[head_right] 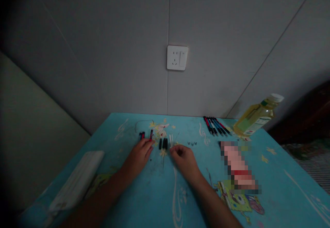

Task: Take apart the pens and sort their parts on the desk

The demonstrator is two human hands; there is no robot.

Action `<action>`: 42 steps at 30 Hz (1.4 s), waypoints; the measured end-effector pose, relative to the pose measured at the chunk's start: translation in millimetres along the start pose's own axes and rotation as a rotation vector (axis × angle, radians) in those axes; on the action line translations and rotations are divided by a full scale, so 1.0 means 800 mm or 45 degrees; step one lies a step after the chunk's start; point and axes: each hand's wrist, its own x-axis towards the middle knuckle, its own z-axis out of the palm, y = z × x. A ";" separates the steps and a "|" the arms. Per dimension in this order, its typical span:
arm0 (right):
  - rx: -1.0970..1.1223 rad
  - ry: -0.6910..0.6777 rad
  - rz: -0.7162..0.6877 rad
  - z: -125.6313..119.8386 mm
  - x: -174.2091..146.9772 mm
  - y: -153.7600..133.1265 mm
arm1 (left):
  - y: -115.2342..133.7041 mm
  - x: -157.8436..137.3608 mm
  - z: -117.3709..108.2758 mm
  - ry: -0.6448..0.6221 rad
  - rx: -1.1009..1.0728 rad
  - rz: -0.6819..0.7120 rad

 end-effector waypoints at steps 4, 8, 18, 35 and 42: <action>-0.398 0.185 -0.116 -0.007 0.001 0.000 | -0.011 0.005 -0.011 0.009 0.177 -0.007; -0.621 0.330 -0.169 -0.018 0.002 -0.005 | -0.012 0.006 -0.016 -0.025 0.290 0.024; -0.203 0.403 -0.088 -0.026 0.007 -0.005 | -0.012 0.001 -0.004 -0.112 0.360 0.042; -0.340 0.442 -0.228 -0.017 0.003 -0.003 | -0.026 0.003 -0.012 -0.003 0.302 -0.046; -0.359 0.445 -0.285 -0.016 0.002 -0.003 | -0.050 0.008 0.003 -0.015 0.260 -0.031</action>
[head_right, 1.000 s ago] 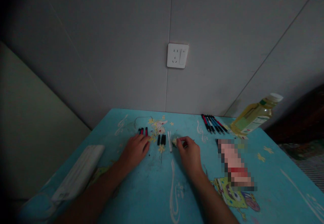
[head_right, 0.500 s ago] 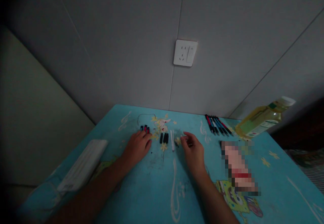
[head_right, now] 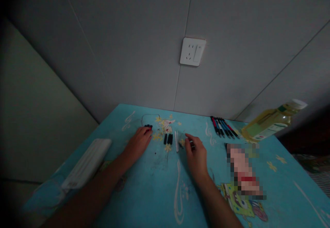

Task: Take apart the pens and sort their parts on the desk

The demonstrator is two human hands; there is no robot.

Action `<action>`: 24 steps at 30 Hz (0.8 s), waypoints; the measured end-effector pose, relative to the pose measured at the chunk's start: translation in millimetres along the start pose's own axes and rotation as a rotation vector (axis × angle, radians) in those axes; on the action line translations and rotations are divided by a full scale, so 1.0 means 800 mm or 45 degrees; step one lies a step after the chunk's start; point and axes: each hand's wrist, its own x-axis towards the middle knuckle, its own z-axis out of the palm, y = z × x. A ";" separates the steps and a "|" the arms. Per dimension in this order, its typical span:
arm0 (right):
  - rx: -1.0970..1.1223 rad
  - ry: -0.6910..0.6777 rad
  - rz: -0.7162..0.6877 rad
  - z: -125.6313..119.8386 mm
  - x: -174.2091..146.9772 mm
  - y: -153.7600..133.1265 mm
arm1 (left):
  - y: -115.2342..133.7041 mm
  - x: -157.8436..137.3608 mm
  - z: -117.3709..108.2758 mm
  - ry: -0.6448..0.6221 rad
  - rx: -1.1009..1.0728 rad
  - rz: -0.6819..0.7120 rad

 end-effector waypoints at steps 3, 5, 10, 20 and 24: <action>-0.032 0.018 0.010 -0.003 0.002 0.001 | -0.007 0.001 0.001 0.002 -0.025 -0.013; -0.047 0.049 0.028 -0.006 0.003 0.002 | -0.006 0.001 0.000 0.019 -0.036 -0.022; -0.073 0.125 0.046 -0.010 0.005 -0.002 | 0.016 0.000 -0.007 0.077 -0.107 0.060; -0.074 0.078 0.039 -0.004 0.002 -0.002 | 0.074 0.011 0.009 -0.085 -0.286 0.343; -0.055 0.067 0.044 -0.003 0.000 -0.004 | 0.076 0.015 0.013 -0.138 -0.263 0.425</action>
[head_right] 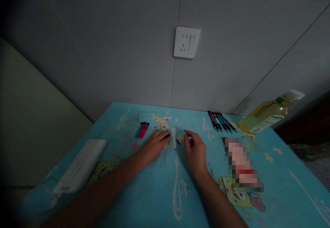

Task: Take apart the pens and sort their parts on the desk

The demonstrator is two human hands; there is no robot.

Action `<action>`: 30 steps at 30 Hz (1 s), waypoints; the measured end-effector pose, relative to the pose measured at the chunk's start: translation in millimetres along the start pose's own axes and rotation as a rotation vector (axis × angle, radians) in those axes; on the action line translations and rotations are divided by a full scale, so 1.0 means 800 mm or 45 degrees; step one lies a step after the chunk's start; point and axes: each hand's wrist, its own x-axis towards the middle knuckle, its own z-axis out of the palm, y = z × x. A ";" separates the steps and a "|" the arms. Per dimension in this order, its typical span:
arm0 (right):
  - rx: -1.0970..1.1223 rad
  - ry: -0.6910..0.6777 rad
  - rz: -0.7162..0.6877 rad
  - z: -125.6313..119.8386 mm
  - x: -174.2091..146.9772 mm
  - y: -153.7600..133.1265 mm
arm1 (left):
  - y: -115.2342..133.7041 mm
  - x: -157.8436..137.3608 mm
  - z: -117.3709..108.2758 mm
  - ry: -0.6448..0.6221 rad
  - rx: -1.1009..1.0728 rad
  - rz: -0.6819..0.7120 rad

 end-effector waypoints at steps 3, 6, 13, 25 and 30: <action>-0.001 -0.016 0.005 0.000 -0.001 -0.001 | -0.005 0.002 -0.002 -0.022 -0.013 0.020; -0.018 -0.030 0.017 -0.001 -0.001 -0.001 | -0.008 0.003 -0.005 -0.016 -0.029 0.032; -0.035 -0.104 0.024 0.001 0.002 0.006 | -0.008 0.003 -0.009 -0.060 0.002 0.063; -0.155 -0.377 -0.153 0.031 0.067 0.003 | 0.006 -0.007 -0.013 -0.064 0.090 0.057; -0.286 -0.597 -0.345 0.073 0.104 -0.013 | 0.007 -0.008 -0.008 -0.024 0.124 0.060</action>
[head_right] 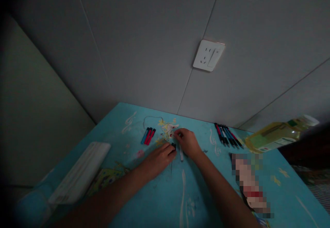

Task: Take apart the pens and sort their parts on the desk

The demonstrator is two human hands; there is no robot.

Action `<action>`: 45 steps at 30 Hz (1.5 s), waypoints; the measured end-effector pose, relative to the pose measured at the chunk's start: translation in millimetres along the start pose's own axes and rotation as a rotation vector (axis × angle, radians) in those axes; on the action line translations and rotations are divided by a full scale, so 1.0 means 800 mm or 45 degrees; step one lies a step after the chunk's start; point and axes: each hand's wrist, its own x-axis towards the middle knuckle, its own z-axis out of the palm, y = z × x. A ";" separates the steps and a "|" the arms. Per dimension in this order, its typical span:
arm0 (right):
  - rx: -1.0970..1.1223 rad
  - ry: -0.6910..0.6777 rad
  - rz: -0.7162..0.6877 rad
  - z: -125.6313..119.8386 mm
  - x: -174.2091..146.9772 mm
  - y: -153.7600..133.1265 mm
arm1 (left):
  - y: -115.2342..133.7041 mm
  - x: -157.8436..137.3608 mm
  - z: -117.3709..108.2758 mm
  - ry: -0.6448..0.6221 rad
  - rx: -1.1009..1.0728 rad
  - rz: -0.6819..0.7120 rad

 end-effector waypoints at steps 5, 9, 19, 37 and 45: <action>-0.060 -0.118 -0.059 0.016 0.023 -0.007 | -0.004 0.002 0.001 -0.013 -0.010 -0.009; -0.109 -0.159 -0.063 0.020 0.028 0.000 | -0.007 0.004 0.000 -0.011 0.000 -0.026; -0.262 -0.159 -0.027 0.011 0.016 -0.008 | -0.010 0.003 0.002 -0.032 -0.032 -0.027; -0.333 -0.066 0.234 -0.084 -0.034 0.087 | -0.017 0.000 0.009 0.005 -0.142 -0.010; -0.279 -0.163 0.105 -0.017 0.021 0.035 | -0.021 -0.003 0.010 -0.021 -0.112 -0.035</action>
